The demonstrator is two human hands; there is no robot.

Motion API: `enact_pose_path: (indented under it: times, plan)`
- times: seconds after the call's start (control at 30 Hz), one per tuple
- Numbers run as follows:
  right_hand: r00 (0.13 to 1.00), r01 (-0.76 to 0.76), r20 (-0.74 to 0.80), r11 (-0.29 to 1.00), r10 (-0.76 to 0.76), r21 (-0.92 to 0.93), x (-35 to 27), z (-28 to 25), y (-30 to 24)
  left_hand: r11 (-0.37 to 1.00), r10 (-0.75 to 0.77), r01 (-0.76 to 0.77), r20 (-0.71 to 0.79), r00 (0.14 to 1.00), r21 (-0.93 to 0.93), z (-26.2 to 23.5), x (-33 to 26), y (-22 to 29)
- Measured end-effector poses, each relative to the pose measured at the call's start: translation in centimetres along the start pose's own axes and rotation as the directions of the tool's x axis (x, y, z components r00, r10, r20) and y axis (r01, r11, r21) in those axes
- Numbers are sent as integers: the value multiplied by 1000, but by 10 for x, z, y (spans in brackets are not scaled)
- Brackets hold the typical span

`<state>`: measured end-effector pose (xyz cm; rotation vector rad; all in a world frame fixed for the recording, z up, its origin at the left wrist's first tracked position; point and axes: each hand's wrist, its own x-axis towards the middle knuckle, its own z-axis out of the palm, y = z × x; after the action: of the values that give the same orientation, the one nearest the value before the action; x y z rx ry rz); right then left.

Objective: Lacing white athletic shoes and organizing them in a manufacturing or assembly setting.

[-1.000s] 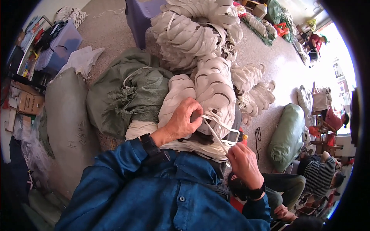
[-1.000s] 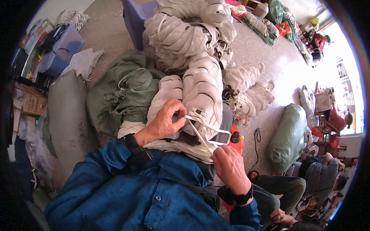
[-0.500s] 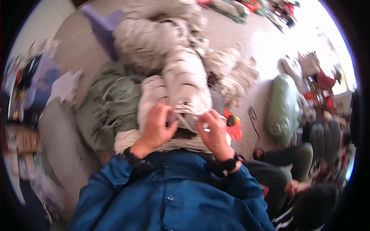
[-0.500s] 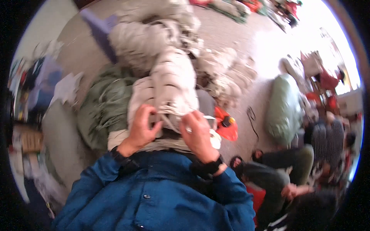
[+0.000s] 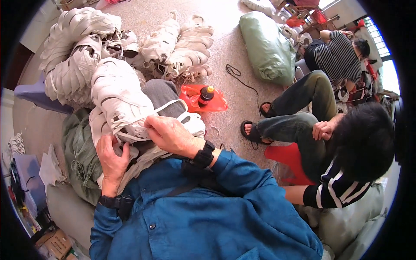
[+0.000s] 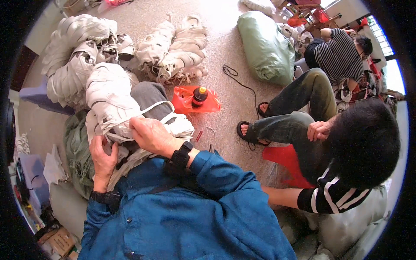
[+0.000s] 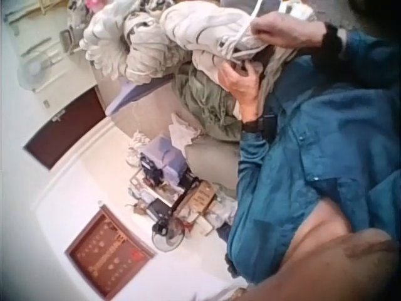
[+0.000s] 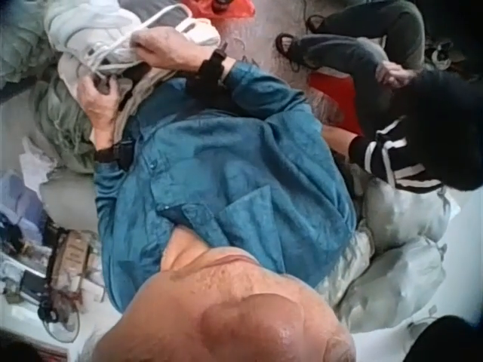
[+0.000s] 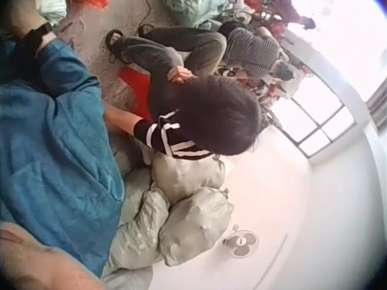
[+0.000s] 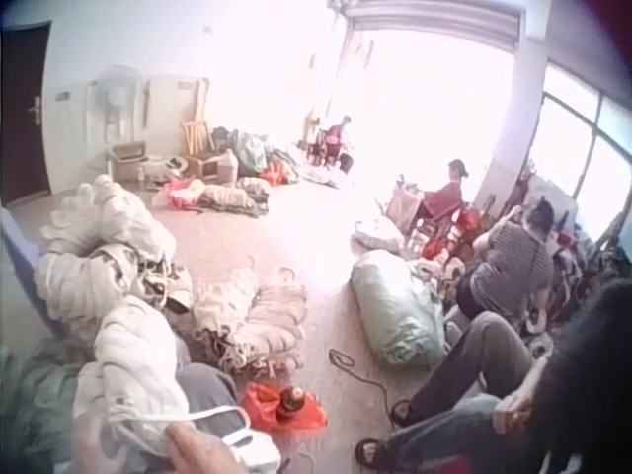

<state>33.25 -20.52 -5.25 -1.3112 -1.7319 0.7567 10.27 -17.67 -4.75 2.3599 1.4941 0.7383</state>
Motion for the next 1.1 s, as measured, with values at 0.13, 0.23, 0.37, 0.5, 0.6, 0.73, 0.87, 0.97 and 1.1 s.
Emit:
enact_pose_path:
  times: [0.13,0.23,0.37,0.5,0.6,0.73,0.87,0.97,1.1]
  plan:
    - [1000,-12,11,998,11,56,3,5,0,997,6,-5,-3,1000,72,-3,-4,0]
    - [998,-33,-42,996,37,88,2,7,10,993,16,-15,-11,1000,117,1,-4,0]
    - [995,-68,-78,996,64,-54,6,-2,0,969,50,-54,22,999,242,11,-17,-7]
    - [992,-98,52,972,112,-215,17,1,-19,980,-43,42,5,999,195,4,-15,-7]
    - [983,-72,130,928,127,-365,25,0,-31,985,-66,61,24,998,163,3,-15,-7]
    - [978,-60,150,878,148,-474,32,2,-32,992,-5,12,-58,998,124,10,-14,-9]
    - [998,37,-18,866,-53,-498,41,0,-39,993,80,-72,-83,993,97,12,-11,-15]
    - [977,-71,146,880,157,-470,45,-7,-44,992,128,-129,-117,985,0,-5,-1,-16]
    - [906,-253,332,965,261,-68,40,-22,-42,953,303,-303,-135,943,24,-65,34,11]
